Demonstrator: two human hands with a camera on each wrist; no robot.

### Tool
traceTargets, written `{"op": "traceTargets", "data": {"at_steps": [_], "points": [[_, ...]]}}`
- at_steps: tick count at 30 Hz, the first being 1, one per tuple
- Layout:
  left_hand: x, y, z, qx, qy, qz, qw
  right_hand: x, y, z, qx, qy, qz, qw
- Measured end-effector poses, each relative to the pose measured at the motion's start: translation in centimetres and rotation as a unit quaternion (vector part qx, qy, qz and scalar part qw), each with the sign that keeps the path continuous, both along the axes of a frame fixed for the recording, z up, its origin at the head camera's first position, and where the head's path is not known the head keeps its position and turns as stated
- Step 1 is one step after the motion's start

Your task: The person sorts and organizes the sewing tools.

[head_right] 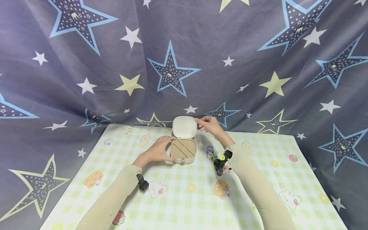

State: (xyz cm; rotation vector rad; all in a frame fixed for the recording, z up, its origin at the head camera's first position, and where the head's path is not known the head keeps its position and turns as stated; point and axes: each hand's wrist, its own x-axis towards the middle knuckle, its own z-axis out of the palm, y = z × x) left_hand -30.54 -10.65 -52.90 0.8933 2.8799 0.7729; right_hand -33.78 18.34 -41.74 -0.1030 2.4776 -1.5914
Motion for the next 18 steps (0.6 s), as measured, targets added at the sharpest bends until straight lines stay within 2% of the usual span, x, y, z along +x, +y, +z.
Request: {"op": "traceTargets", "data": {"at_steps": [5,9,13,18], "points": [[-0.1,0.0,0.0,-0.001,0.006,-0.001,1.0,0.6,0.2,0.4,0.008,0.039,0.021,0.999],[-0.2,0.0,0.0,-0.003,0.006,-0.002,1.0,1.5,0.1,0.6,0.014,0.091,0.046,0.995],[0.0,0.1,0.1,-0.002,0.001,-0.002,1.0,3.0,-0.5,1.1,0.031,0.148,0.06,0.987],[0.2,0.1,-0.1,0.001,-0.005,0.002,1.0,4.2,-1.1,0.3,0.068,0.214,0.051,0.973]]}}
